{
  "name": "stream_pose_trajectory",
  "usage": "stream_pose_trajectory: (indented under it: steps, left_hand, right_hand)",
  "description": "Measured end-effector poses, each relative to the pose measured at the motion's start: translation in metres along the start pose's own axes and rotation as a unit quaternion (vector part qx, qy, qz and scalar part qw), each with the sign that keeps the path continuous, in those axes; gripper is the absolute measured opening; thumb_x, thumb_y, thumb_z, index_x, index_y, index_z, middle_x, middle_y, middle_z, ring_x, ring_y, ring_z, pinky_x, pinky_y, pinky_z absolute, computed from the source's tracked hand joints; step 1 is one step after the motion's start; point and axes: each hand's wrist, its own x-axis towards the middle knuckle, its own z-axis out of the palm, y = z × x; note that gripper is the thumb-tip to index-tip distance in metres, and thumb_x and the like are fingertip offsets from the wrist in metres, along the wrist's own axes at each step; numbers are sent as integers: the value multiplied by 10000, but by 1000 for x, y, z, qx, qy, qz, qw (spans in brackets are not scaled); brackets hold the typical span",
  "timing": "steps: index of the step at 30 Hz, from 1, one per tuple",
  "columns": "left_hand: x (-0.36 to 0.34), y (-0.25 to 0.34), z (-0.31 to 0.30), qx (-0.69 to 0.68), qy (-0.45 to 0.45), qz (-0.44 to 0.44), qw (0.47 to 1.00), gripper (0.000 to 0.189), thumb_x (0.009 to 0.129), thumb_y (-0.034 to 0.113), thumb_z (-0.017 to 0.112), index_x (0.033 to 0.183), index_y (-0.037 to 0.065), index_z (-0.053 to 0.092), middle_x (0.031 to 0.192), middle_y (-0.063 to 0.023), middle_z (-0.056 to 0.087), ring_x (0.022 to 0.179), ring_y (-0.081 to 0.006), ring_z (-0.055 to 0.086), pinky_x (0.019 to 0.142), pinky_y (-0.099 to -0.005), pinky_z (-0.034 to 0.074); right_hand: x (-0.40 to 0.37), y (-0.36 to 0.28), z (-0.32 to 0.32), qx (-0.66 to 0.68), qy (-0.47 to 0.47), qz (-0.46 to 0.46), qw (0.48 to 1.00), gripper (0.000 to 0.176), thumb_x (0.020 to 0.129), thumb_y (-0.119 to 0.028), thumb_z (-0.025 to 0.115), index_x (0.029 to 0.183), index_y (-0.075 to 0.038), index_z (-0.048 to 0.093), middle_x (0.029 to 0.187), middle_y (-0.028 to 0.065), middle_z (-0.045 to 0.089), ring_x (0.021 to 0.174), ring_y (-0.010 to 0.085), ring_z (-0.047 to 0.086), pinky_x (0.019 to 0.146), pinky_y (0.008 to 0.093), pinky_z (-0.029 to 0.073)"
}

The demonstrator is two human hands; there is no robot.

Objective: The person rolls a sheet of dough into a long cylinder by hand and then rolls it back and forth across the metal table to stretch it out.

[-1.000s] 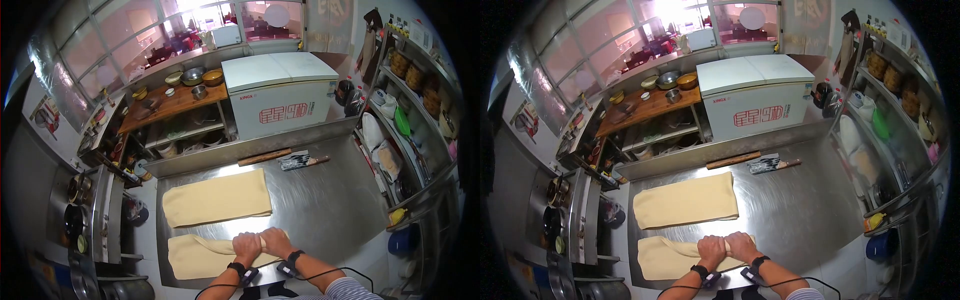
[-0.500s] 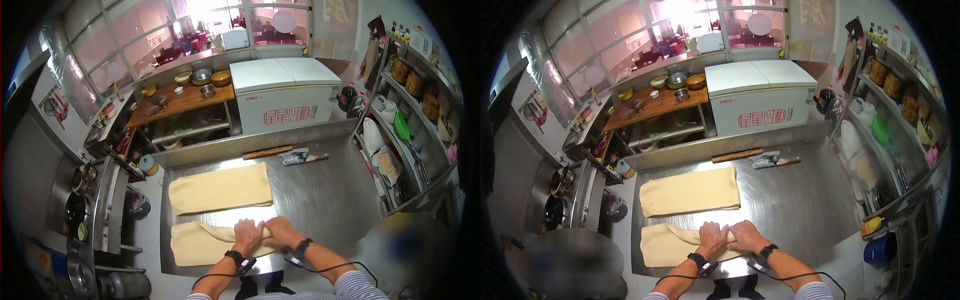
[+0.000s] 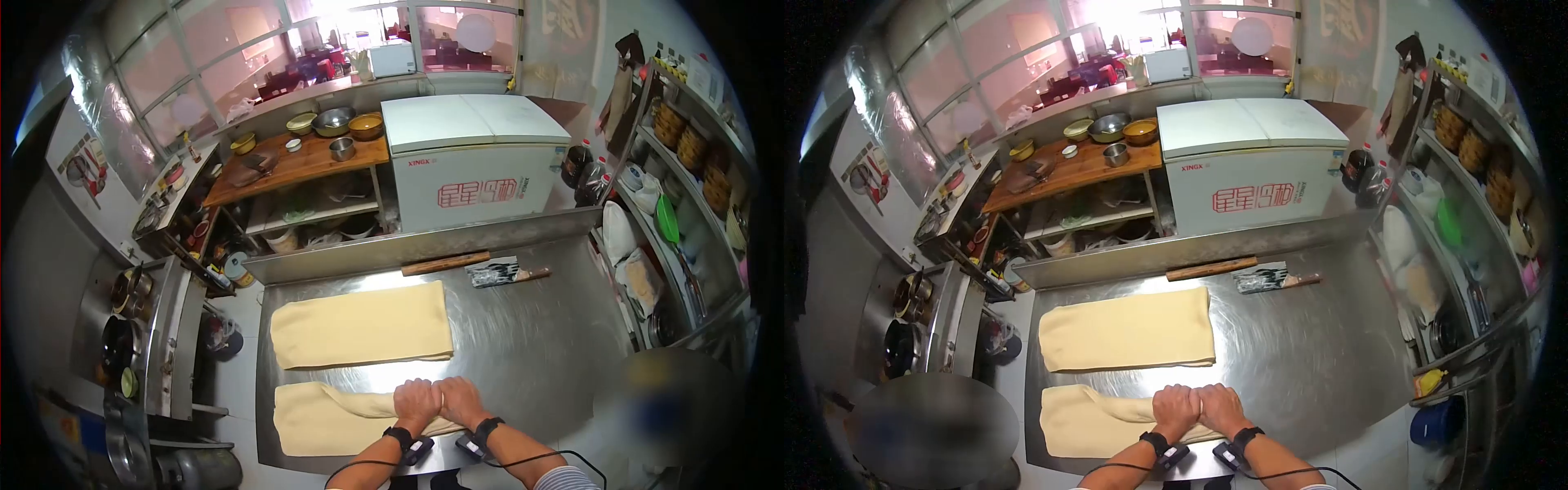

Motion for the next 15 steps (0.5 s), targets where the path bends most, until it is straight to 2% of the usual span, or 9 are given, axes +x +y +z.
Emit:
stream_pose_trajectory:
  steps: [2, 4, 5, 6, 7, 8, 10, 12, 15]
  left_hand:
    - [10, -3, 7, -6, -11, -25, 1000, 408, 970, 362, 610, 662, 120, 725, 731, -131, 723, 765, -330, 692, 624, -508, 515]
    - [7, -6, 15, 22, -1, -12, 1000, 460, 1021, 435, 572, 763, 103, 758, 813, -154, 747, 822, -354, 704, 718, -525, 533]
    - [2, -3, 10, 59, 54, -9, 997, 431, 1015, 431, 596, 806, 85, 746, 842, -152, 741, 843, -373, 692, 757, -531, 523]
    - [-3, 1, 2, 97, 112, -5, 989, 409, 1009, 427, 621, 850, 68, 735, 870, -151, 735, 865, -393, 680, 796, -537, 514]
    - [-13, 7, -8, 82, 28, -45, 995, 422, 1026, 458, 617, 873, 77, 715, 919, -155, 715, 903, -375, 650, 818, -537, 486]
    - [-29, 6, -19, 85, 27, -47, 995, 422, 1026, 458, 617, 873, 77, 715, 919, -155, 715, 903, -375, 650, 818, -537, 486]
    - [-50, 1, -52, 4, -76, 26, 997, 363, 1016, 405, 637, 843, 90, 692, 885, -135, 670, 889, -343, 620, 774, -521, 461]
    - [-78, -13, -64, -17, -14, 95, 995, 284, 992, 329, 658, 834, 95, 678, 823, -120, 609, 840, -328, 591, 742, -507, 439]
    - [-103, -18, -76, -104, 117, 167, 974, 163, 972, 227, 638, 921, 83, 697, 784, -92, 533, 765, -315, 533, 705, -495, 404]
  right_hand:
    - [9, 2, -2, -4, -1, 1, 1000, 266, 821, -306, 820, 955, -104, 708, 975, 128, 752, 956, 386, 701, 856, 518, 560]
    - [8, -1, 0, 4, 16, 23, 1000, 278, 812, -307, 828, 954, -96, 715, 957, 136, 755, 930, 388, 706, 831, 525, 575]
    - [4, -7, -4, 3, -32, 66, 997, 372, 800, -309, 835, 1065, -73, 726, 1087, 148, 758, 1099, 373, 704, 972, 511, 548]
    - [-7, -13, -4, 4, -32, 65, 997, 372, 800, -309, 835, 1065, -73, 726, 1087, 148, 758, 1099, 373, 704, 972, 511, 548]
    - [-18, -18, -4, -23, 24, 18, 999, 424, 782, -305, 855, 1093, -60, 705, 1144, 149, 741, 1142, 378, 682, 1032, 517, 510]
    - [-31, -23, -3, -50, 79, -28, 995, 478, 765, -302, 874, 1121, -47, 683, 1200, 149, 725, 1185, 382, 661, 1092, 522, 473]
    - [-61, -49, -22, -74, 63, -64, 993, 585, 742, -302, 903, 1190, -31, 642, 1264, 146, 668, 1244, 372, 610, 1157, 536, 403]
    - [-82, -90, -51, -54, -74, -12, 996, 618, 746, -311, 906, 1226, -31, 636, 1209, 162, 657, 1223, 361, 609, 1147, 535, 420]
    - [-97, -125, -20, -94, 50, -103, 989, 540, 783, -238, 813, 1236, -11, 626, 1141, 160, 656, 1198, 314, 621, 1059, 502, 456]
